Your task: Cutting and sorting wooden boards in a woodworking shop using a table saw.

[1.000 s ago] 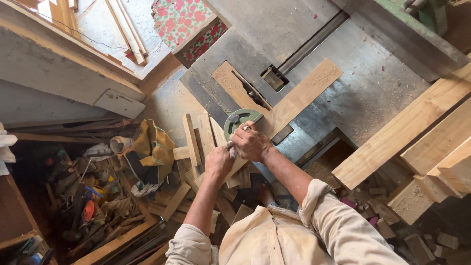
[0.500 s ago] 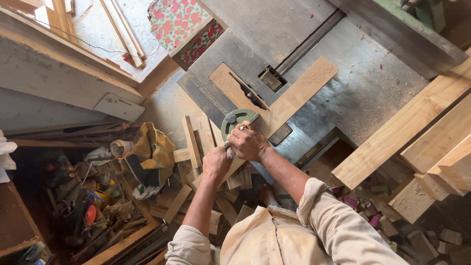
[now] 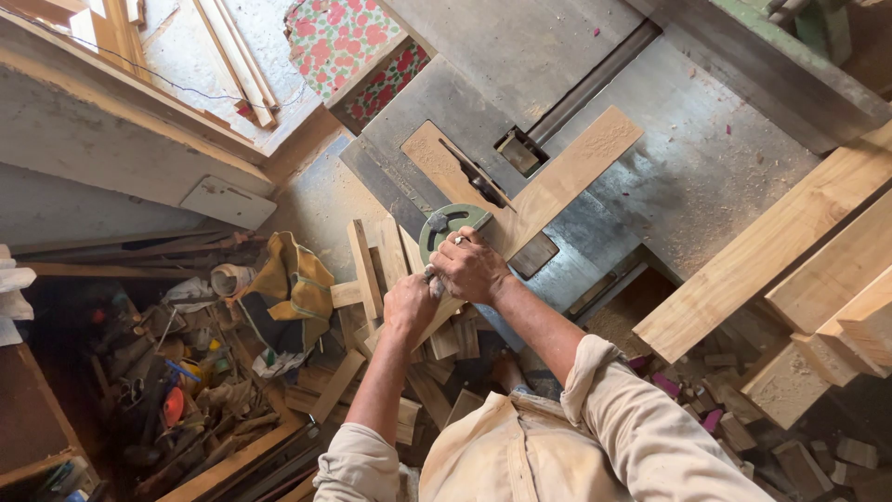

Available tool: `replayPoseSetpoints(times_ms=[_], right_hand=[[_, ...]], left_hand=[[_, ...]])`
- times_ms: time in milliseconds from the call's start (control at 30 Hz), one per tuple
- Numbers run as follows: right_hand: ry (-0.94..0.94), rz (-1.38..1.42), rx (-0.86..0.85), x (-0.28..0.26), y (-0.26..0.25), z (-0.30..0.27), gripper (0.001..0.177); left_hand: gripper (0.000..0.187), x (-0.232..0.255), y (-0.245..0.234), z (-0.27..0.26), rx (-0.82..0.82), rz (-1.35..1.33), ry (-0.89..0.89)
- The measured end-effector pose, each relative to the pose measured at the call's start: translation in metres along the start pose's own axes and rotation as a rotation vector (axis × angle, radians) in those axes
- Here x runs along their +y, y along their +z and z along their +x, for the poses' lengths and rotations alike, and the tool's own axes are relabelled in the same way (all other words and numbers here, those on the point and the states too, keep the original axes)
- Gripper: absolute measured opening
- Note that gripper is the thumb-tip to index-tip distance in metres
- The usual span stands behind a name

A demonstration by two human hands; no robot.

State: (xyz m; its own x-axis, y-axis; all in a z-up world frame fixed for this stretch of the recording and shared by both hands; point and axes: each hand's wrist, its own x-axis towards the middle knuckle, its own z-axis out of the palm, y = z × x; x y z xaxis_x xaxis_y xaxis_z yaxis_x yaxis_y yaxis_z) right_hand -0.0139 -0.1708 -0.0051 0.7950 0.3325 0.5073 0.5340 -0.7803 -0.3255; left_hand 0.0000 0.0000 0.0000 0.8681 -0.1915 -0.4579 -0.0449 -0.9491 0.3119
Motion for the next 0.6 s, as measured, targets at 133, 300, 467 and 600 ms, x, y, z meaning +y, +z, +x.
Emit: replayPoseSetpoints(times_ms=[133, 300, 467, 600], right_hand=[[-0.005, -0.013, 0.005, 0.002, 0.001, 0.004, 0.01], [0.002, -0.006, -0.01, 0.002, 0.0, 0.008, 0.01], [0.0, -0.011, 0.0, 0.004, 0.002, 0.012, 0.009], [-0.005, -0.028, -0.001, 0.005, 0.006, 0.014, 0.009]], left_hand=[[0.046, -0.001, -0.001, 0.005, -0.01, 0.008, -0.018], [0.047, -0.004, -0.002, 0.009, -0.018, 0.028, -0.023], [0.047, -0.006, -0.003, 0.014, -0.007, 0.036, -0.009], [0.046, -0.009, -0.003, 0.017, 0.007, 0.021, 0.002]])
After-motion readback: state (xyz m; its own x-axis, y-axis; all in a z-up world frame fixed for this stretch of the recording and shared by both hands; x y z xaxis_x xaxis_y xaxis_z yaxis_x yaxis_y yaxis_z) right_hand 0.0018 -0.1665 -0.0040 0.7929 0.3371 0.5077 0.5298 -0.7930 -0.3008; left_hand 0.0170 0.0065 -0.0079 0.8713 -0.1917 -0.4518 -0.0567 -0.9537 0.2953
